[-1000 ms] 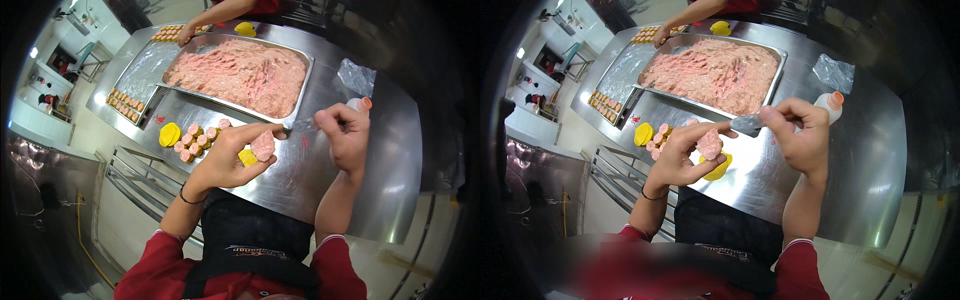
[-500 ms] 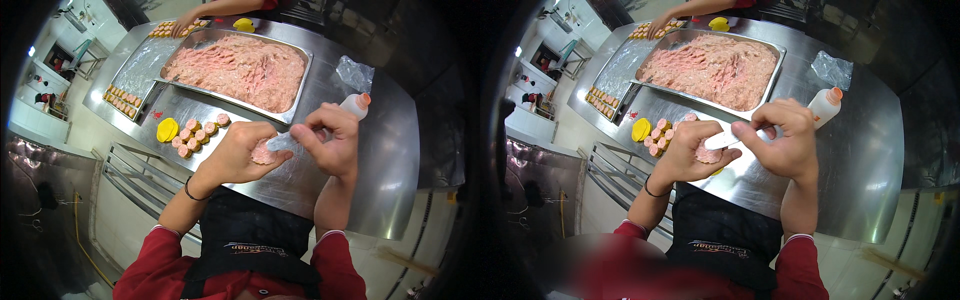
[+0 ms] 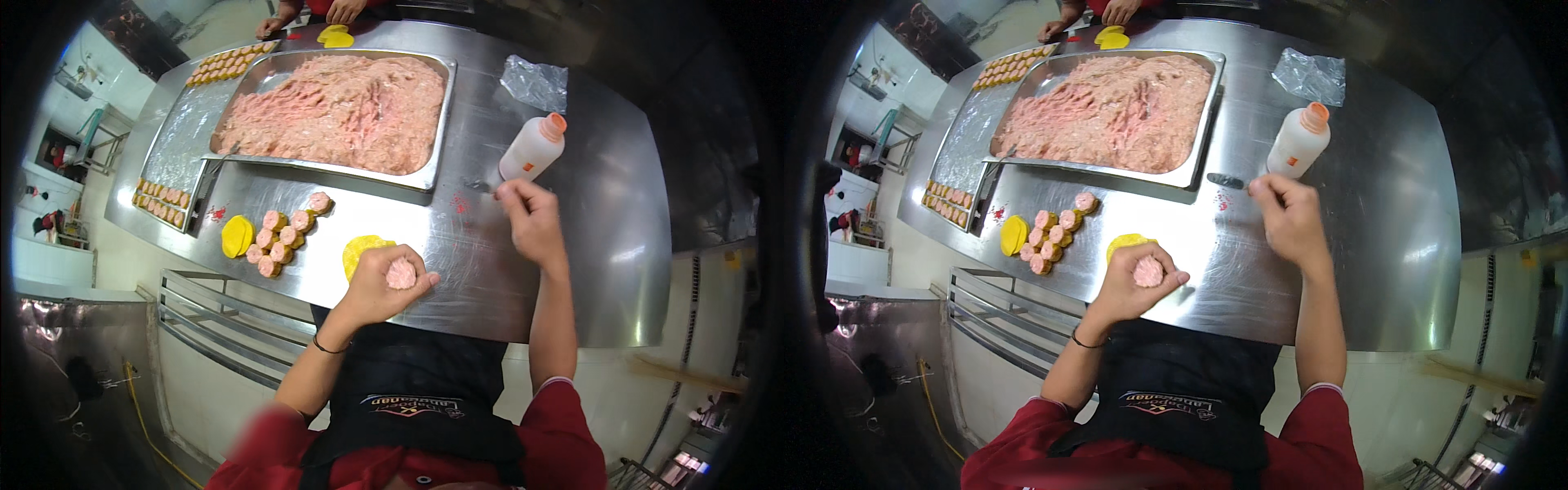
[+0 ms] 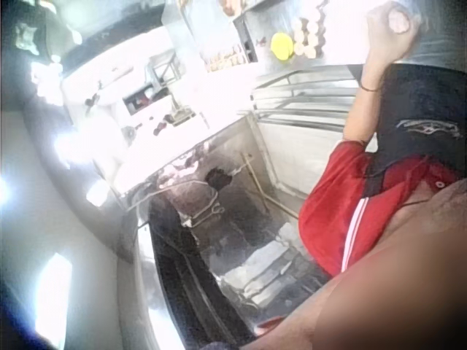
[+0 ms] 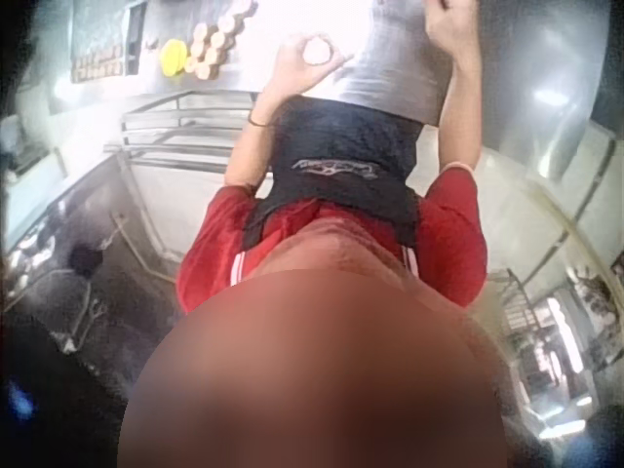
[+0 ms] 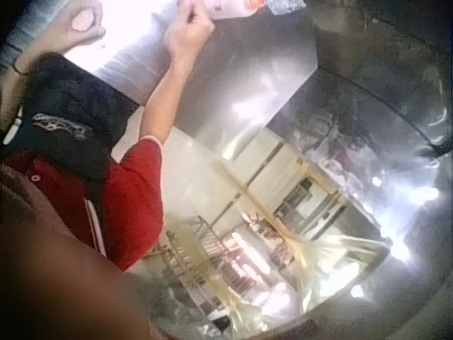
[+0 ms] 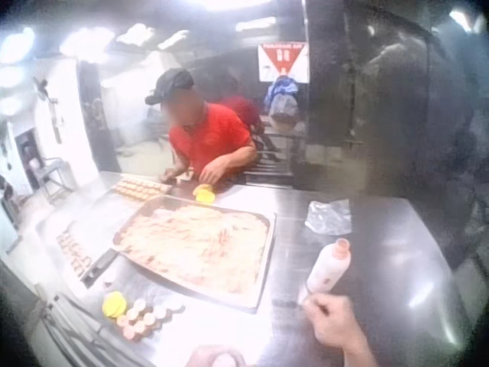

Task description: The person scoops ground meat from a large tray and places it onto small yellow discs on a stainless steel table. They use a small metal spatula to spread and shape the meat on each disc, then set the completed items aside in a row.

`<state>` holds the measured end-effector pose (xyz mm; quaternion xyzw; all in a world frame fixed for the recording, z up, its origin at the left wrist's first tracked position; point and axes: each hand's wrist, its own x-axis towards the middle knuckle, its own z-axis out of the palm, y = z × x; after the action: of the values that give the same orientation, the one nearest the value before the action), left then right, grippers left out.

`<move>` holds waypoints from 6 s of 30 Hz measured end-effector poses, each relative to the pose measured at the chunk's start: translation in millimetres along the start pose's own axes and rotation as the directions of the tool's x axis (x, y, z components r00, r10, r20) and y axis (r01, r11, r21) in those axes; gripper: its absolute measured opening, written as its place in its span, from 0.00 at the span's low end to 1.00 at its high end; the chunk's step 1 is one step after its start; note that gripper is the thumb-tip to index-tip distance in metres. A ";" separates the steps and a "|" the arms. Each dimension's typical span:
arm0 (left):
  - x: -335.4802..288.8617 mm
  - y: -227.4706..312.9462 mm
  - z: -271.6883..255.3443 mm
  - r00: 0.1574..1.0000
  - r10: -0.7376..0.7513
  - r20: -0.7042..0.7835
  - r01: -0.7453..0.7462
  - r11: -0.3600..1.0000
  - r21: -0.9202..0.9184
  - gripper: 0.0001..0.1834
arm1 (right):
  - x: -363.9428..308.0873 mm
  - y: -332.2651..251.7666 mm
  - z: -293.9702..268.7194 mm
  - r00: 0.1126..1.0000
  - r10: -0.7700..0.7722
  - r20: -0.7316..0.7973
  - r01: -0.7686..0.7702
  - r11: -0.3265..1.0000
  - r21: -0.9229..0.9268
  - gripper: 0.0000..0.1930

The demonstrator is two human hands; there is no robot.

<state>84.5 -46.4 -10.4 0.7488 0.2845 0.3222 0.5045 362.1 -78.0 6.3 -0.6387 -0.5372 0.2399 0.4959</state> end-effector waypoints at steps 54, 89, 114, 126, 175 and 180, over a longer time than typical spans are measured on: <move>41.1 26.0 -15.1 0.994 -0.110 0.023 0.107 0.989 0.101 0.17 | -47.0 -38.4 42.3 0.861 -0.509 -0.018 0.493 0.842 -0.217 0.10; -24.0 -31.8 -80.4 0.908 -0.363 -0.211 0.241 0.862 -0.447 0.25 | -83.5 81.3 7.2 0.941 -0.087 -0.328 0.040 0.989 -0.146 0.08; 32.8 -88.3 -225.9 0.971 -0.238 0.029 0.163 0.742 0.650 0.28 | -84.2 91.3 7.2 0.913 0.018 -0.407 -0.056 0.995 -0.083 0.09; 39.4 -67.7 -222.9 0.939 -0.307 0.153 0.047 0.559 0.828 0.21 | -85.5 95.0 6.2 0.911 0.050 -0.409 -0.077 0.996 -0.048 0.09; -27.7 -50.7 -35.7 0.921 -0.130 -0.367 0.170 0.982 0.081 0.08 | -87.3 51.6 50.1 0.932 0.104 -0.348 -0.068 0.991 0.114 0.07; -22.0 -41.5 -12.9 0.904 -0.269 -0.334 0.113 0.901 -0.418 0.08 | -95.6 8.1 119.3 0.963 0.270 -0.007 -0.199 0.728 0.656 0.07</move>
<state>56.5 -41.9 -50.0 0.5237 0.3813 0.4601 0.6072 236.3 -121.0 -69.4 -0.5009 -0.3093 0.4389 0.6788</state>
